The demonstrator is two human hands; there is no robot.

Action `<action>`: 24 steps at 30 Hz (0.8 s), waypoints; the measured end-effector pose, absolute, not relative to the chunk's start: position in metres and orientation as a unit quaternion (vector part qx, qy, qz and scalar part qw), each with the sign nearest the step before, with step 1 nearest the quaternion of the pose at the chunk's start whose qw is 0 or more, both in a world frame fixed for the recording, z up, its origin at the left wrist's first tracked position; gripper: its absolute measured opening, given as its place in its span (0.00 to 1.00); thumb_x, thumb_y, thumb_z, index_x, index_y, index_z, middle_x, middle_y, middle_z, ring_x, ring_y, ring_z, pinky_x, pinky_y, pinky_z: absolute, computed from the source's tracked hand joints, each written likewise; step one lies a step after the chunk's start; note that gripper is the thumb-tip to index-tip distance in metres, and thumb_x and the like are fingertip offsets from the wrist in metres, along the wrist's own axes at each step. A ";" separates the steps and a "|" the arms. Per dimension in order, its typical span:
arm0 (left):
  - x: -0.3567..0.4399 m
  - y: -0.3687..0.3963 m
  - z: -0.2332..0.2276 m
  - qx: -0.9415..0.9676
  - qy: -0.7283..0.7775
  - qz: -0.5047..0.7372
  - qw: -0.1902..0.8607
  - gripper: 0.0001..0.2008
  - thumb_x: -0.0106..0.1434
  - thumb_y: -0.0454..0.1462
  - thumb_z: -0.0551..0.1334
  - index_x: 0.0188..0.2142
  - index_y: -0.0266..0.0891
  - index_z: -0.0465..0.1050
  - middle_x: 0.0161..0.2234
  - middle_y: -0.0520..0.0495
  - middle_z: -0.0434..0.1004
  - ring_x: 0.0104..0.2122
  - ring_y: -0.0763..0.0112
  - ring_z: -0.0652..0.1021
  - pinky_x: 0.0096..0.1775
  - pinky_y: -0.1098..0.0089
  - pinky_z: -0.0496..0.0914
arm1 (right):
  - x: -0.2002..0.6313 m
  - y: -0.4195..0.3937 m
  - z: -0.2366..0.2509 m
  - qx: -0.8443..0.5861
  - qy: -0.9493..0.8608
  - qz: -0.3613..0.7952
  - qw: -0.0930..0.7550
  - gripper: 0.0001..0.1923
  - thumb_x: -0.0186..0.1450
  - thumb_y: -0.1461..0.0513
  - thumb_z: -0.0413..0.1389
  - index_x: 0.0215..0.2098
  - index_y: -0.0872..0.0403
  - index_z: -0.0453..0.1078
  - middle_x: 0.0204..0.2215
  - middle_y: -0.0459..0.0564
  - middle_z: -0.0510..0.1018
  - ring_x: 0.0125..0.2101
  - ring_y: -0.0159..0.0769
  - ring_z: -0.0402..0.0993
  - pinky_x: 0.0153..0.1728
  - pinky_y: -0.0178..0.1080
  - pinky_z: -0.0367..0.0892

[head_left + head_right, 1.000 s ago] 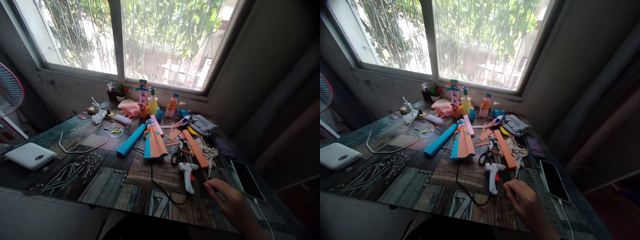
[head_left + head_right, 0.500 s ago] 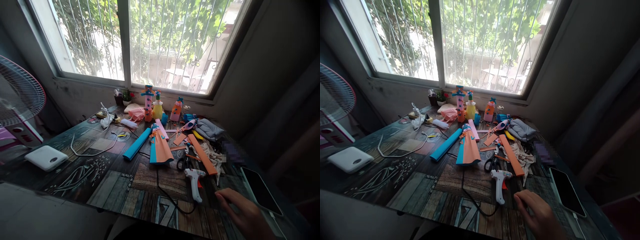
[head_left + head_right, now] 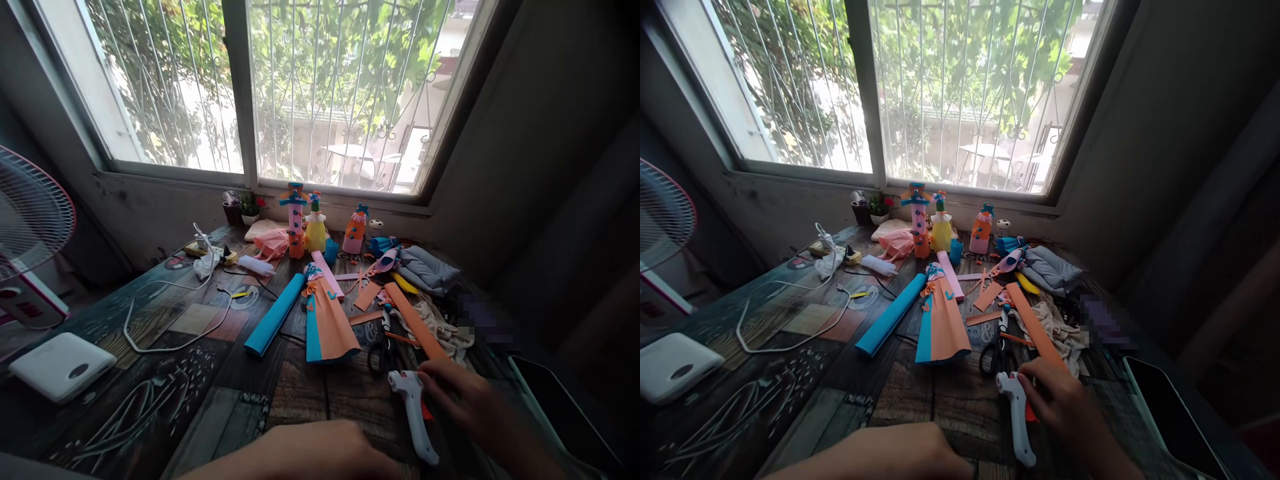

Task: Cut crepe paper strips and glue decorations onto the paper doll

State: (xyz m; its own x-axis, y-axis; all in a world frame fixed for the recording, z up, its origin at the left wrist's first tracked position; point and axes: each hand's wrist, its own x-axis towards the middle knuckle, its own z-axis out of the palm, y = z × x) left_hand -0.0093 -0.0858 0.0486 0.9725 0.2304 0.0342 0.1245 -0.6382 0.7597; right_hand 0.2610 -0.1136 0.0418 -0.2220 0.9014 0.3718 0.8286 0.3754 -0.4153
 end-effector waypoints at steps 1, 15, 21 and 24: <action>0.000 -0.075 0.041 0.906 0.073 0.044 0.416 0.08 0.63 0.40 0.58 0.38 0.39 0.72 0.24 0.54 0.70 0.20 0.78 0.68 0.20 0.78 0.61 | 0.258 -0.109 0.041 -0.557 -0.778 0.070 0.283 0.08 0.66 0.60 0.49 0.33 0.51 0.68 0.27 0.46 0.77 0.27 0.34 0.75 0.28 0.33 0.70; 0.019 -0.041 -0.035 0.898 0.164 0.231 0.337 0.05 0.54 0.28 0.60 0.29 0.34 0.74 0.22 0.47 0.76 0.23 0.73 0.76 0.26 0.80 0.64 | 0.260 -0.119 -0.021 -0.814 -0.528 0.186 0.156 0.23 0.62 0.44 0.44 0.19 0.50 0.60 0.18 0.49 0.75 0.22 0.41 0.74 0.23 0.36 0.62; 0.019 -0.044 -0.031 0.903 0.181 0.211 0.328 0.05 0.55 0.29 0.60 0.31 0.33 0.74 0.23 0.46 0.77 0.23 0.72 0.76 0.26 0.80 0.63 | 0.252 -0.117 -0.027 -0.809 -0.545 0.184 0.125 0.19 0.59 0.46 0.48 0.23 0.50 0.63 0.22 0.51 0.77 0.25 0.44 0.75 0.23 0.36 0.58; 0.022 -0.045 -0.031 0.913 0.167 0.207 0.309 0.05 0.56 0.28 0.59 0.31 0.33 0.74 0.22 0.47 0.77 0.23 0.73 0.76 0.25 0.79 0.62 | 0.252 -0.113 -0.022 -0.803 -0.553 0.183 0.126 0.17 0.59 0.48 0.49 0.22 0.51 0.62 0.21 0.50 0.77 0.23 0.42 0.73 0.22 0.36 0.55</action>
State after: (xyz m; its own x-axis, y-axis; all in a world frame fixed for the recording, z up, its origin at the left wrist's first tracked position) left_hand 0.0215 -0.0447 -0.0310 0.8587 0.4333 0.2737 0.1777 -0.7526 0.6340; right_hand 0.2517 -0.1130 -0.0225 0.3214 0.9344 -0.1538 0.8424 -0.3563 -0.4042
